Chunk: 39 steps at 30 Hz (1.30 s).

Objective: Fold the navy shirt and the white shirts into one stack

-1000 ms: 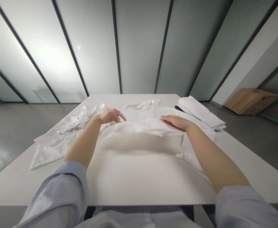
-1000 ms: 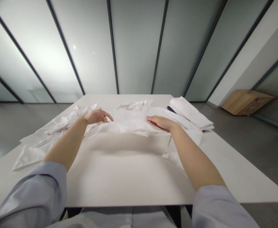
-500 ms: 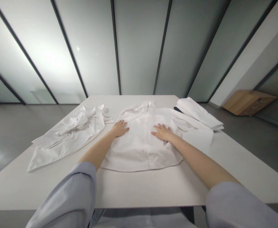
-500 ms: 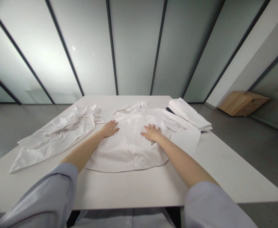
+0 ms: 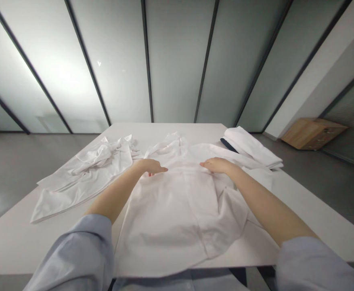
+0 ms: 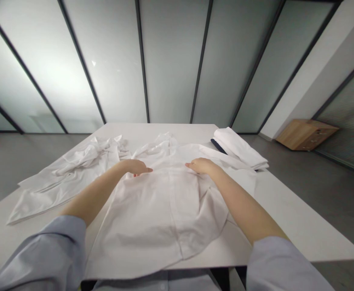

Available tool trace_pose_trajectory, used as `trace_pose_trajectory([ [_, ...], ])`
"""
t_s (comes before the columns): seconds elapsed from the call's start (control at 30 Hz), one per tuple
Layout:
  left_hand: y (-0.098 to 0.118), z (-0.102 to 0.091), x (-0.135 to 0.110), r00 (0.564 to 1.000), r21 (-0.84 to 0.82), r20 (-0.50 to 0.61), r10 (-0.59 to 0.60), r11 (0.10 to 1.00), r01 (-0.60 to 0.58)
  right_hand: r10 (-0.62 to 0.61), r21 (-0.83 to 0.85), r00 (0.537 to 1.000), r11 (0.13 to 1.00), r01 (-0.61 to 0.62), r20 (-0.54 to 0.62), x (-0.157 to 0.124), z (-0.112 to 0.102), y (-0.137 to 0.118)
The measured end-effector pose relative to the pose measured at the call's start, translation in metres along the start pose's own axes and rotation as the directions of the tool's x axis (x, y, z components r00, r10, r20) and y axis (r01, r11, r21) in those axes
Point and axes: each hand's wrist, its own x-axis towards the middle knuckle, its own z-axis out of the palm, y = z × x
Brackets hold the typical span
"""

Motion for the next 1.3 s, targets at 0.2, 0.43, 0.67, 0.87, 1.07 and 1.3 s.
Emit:
trace_pose_trajectory([
  [0.2, -0.013, 0.011, 0.029, 0.879, 0.073, -0.461, 0.124, 0.992, -0.102, -0.070, 0.046, 0.986, 0.996, 0.078, -0.151, 0.021, 0.009, 0.002],
  [0.43, -0.039, 0.034, 0.051, 0.839, -0.085, -0.456, -0.297, 0.953, 0.291, 0.157, 0.069, 0.978, 0.986, -0.149, -0.135, 0.034, 0.053, 0.003],
  [0.67, -0.031, 0.027, 0.047, 0.779, -0.063, -0.546, -0.309, 0.942, 0.329, 0.131, 0.091, 0.978, 0.989, -0.117, -0.162, 0.046, 0.047, 0.020],
  [0.87, 0.002, 0.037, 0.042, 0.881, 0.047, -0.469, -0.065, 0.994, 0.098, 0.346, 0.081, 0.868, 0.937, -0.341, -0.355, 0.039, 0.043, 0.038],
  [1.07, 0.006, 0.039, 0.056, 0.908, 0.010, -0.386, -0.162, 0.984, 0.179, 0.326, 0.087, 0.924, 0.945, -0.315, -0.198, 0.044, 0.049, 0.042],
  [1.3, -0.018, 0.043, 0.068, 0.842, 0.014, -0.535, -0.073, 0.995, 0.095, 0.230, 0.171, 0.951, 0.966, -0.196, -0.205, 0.054, 0.044, 0.037],
])
